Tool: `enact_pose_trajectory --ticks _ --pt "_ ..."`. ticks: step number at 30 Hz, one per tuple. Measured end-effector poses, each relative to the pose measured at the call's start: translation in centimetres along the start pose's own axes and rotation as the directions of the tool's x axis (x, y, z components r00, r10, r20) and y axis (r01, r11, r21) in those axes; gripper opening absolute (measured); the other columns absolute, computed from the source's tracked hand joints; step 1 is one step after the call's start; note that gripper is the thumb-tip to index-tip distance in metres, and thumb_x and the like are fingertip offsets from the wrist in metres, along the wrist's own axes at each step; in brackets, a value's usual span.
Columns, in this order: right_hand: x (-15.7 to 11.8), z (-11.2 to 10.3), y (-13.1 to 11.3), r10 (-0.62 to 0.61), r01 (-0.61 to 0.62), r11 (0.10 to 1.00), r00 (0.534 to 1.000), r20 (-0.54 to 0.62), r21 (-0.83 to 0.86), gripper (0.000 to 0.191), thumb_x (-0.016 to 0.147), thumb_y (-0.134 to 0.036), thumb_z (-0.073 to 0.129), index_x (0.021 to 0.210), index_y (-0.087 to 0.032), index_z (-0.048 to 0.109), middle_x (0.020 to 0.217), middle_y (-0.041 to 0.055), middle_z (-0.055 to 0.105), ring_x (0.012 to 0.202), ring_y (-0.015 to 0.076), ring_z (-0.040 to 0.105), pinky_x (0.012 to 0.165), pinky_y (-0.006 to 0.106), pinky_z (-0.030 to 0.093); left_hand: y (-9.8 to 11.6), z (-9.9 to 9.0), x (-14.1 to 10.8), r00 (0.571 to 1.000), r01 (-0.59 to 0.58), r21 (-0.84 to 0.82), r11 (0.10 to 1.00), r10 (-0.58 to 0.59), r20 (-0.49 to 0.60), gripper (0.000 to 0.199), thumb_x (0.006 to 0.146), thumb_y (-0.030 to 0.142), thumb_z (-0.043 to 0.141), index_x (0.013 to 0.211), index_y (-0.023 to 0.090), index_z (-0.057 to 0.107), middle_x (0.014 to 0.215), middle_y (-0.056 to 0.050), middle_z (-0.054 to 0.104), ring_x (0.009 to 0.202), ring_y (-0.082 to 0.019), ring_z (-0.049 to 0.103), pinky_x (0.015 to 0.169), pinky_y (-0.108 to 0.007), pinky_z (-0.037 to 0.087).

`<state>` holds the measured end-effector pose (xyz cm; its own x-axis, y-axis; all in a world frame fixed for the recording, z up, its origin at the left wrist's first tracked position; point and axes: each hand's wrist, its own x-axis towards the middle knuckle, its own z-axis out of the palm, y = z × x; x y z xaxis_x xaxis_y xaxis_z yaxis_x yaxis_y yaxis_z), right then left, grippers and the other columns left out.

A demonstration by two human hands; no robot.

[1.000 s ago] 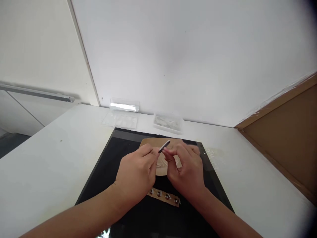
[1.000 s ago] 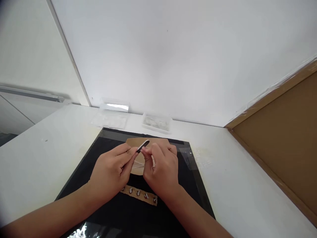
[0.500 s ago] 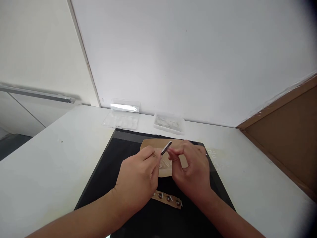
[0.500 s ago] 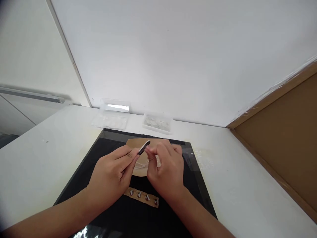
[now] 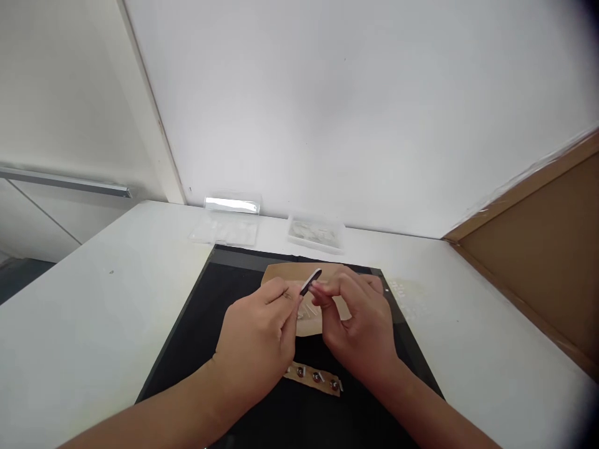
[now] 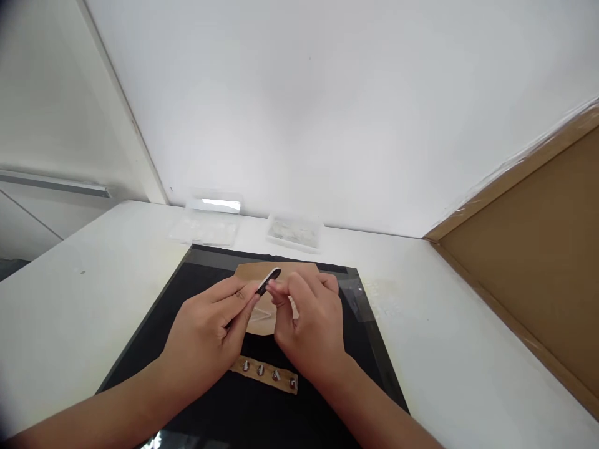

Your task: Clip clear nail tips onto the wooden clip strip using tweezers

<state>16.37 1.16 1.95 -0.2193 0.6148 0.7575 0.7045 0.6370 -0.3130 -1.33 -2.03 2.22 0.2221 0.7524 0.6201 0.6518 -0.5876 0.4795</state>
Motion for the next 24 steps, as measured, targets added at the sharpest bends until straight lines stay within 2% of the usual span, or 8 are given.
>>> enact_pose_trajectory --ticks 3,7,11,13,15,19,21,24 --pt "-0.03 -0.02 -0.04 0.019 -0.02 0.999 0.999 -0.047 -0.025 0.017 0.098 -0.014 0.063 0.084 -0.022 0.059 0.072 -0.0039 0.067 0.069 0.0143 0.062 0.077 0.037 0.038 -0.03 0.06 -0.03 1.0 -0.002 0.02 1.0 0.002 -0.008 0.023 0.105 0.016 0.05 0.105 0.018 0.072 0.084 -0.001 0.067 0.068 -0.012 0.061 0.06 -0.025 0.049" --pt "-0.2 0.07 0.09 0.01 -0.01 1.0 1.0 0.023 -0.015 0.02 0.099 -0.015 0.062 0.081 -0.022 0.057 0.071 -0.0038 0.066 0.067 0.0145 0.062 0.075 0.037 0.037 -0.2 0.19 -0.15 1.0 0.0 0.024 1.0 0.0 0.011 0.022 0.104 0.014 0.051 0.11 0.02 0.071 0.092 -0.001 0.07 0.074 -0.012 0.065 0.063 -0.025 0.051" --pt "-0.21 0.03 0.29 0.032 -0.034 0.999 0.998 -0.045 -0.032 0.017 0.098 -0.015 0.063 0.083 -0.022 0.059 0.072 -0.0036 0.067 0.069 0.0149 0.062 0.077 0.037 0.038 -0.22 0.16 -0.15 1.0 -0.014 0.039 0.999 0.014 0.007 0.021 0.104 0.014 0.05 0.106 0.018 0.071 0.091 -0.002 0.07 0.072 -0.012 0.064 0.061 -0.025 0.05" --pt "-0.18 -0.01 0.32 0.029 -0.03 0.999 0.999 -0.027 -0.028 0.018 0.099 -0.015 0.063 0.083 -0.022 0.058 0.072 -0.0035 0.067 0.069 0.0151 0.062 0.076 0.036 0.038 -0.23 0.13 -0.13 1.0 -0.02 0.04 0.999 0.02 0.011 0.02 0.104 0.013 0.051 0.106 0.018 0.07 0.092 -0.001 0.07 0.073 -0.012 0.064 0.062 -0.024 0.05" --pt "-0.16 -0.02 0.29 0.022 -0.021 0.999 1.0 0.011 -0.025 0.019 0.099 -0.015 0.062 0.082 -0.022 0.058 0.071 -0.0034 0.066 0.068 0.0149 0.061 0.074 0.036 0.037 -0.24 0.14 -0.13 1.0 -0.026 0.053 0.998 0.025 0.01 0.02 0.103 0.013 0.051 0.104 0.018 0.07 0.091 -0.001 0.07 0.072 -0.011 0.064 0.061 -0.024 0.049" --pt "-0.2 0.1 0.22 0.027 -0.029 0.998 0.999 -0.036 -0.047 0.018 0.098 -0.015 0.063 0.082 -0.022 0.059 0.072 -0.0031 0.067 0.068 0.0152 0.062 0.076 0.037 0.037 -0.28 0.17 -0.14 1.0 -0.02 0.085 0.996 0.021 -0.004 0.019 0.104 0.015 0.051 0.104 0.017 0.07 0.085 0.0 0.067 0.067 -0.011 0.06 0.058 -0.025 0.046" --pt "-0.29 0.19 0.21 0.009 -0.009 1.0 1.0 0.011 -0.029 0.019 0.098 -0.015 0.062 0.081 -0.022 0.058 0.071 -0.0032 0.067 0.067 0.0152 0.062 0.074 0.036 0.036 -0.32 0.18 -0.12 1.0 -0.02 0.084 0.996 0.021 -0.005 0.02 0.104 0.015 0.051 0.105 0.017 0.071 0.086 0.0 0.067 0.069 -0.011 0.061 0.059 -0.024 0.046" --pt "-0.37 0.25 0.23 -0.002 0.002 0.999 1.0 0.006 -0.037 0.017 0.097 -0.014 0.062 0.083 -0.022 0.059 0.071 -0.0033 0.067 0.067 0.0153 0.062 0.074 0.036 0.036 -0.41 0.16 -0.08 1.0 -0.024 0.085 0.996 0.026 -0.016 0.021 0.104 0.016 0.051 0.097 0.017 0.071 0.082 0.0 0.064 0.066 -0.011 0.059 0.057 -0.024 0.045"
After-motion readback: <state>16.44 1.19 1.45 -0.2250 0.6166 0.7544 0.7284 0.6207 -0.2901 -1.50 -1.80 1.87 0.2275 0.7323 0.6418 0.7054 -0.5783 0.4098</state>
